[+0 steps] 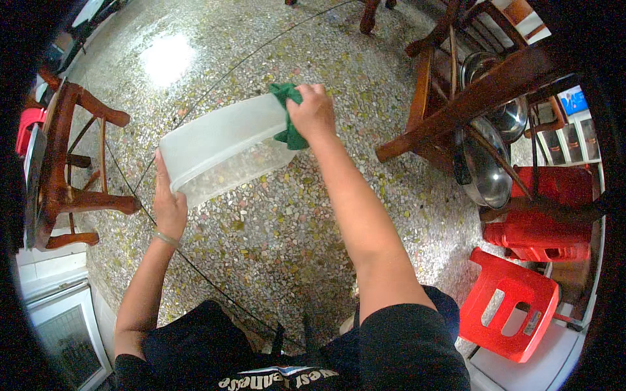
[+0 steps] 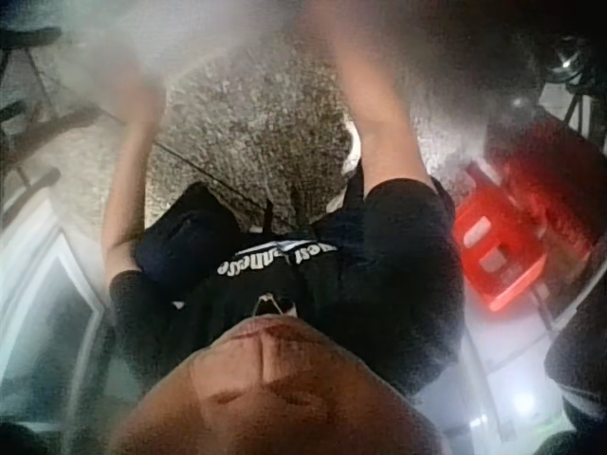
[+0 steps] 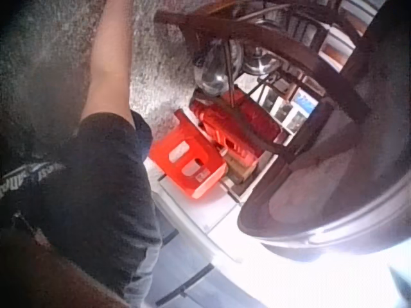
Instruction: The person wipes a metal tray, a plastic container, a glass lid, a metal pot, and its lid with a green cloth, then wipes the seat of a wooden chair.
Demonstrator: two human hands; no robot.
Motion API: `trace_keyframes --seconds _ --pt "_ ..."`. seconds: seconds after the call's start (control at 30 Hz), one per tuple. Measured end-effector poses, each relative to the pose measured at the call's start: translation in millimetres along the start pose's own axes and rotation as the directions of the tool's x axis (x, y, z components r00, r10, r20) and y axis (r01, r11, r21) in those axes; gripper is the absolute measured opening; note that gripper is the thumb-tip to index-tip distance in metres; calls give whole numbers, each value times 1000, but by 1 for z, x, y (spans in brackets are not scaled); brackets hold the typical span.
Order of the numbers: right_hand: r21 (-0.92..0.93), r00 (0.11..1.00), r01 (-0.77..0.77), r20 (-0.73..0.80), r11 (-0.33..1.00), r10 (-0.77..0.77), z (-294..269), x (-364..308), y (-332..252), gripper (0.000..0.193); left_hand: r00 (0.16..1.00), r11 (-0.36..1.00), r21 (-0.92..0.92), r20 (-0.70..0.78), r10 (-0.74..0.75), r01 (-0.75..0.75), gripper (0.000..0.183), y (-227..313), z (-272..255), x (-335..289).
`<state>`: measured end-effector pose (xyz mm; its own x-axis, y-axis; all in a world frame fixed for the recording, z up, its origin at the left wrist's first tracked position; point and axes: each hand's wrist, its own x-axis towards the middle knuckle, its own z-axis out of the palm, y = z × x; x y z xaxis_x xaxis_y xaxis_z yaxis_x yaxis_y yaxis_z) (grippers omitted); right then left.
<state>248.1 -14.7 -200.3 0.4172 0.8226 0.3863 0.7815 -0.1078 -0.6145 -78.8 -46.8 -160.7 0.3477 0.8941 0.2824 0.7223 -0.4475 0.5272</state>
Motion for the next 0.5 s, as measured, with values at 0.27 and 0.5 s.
trace_keyframes --seconds 0.27,0.5 --pt "380 626 -740 692 556 360 -30 -37 57 38 997 992 109 35 -67 62 87 -33 -4 -26" --pt "364 589 -744 754 560 292 -61 -40 54 36 996 984 -156 -8 88 -89 70 -49 -23 -22"
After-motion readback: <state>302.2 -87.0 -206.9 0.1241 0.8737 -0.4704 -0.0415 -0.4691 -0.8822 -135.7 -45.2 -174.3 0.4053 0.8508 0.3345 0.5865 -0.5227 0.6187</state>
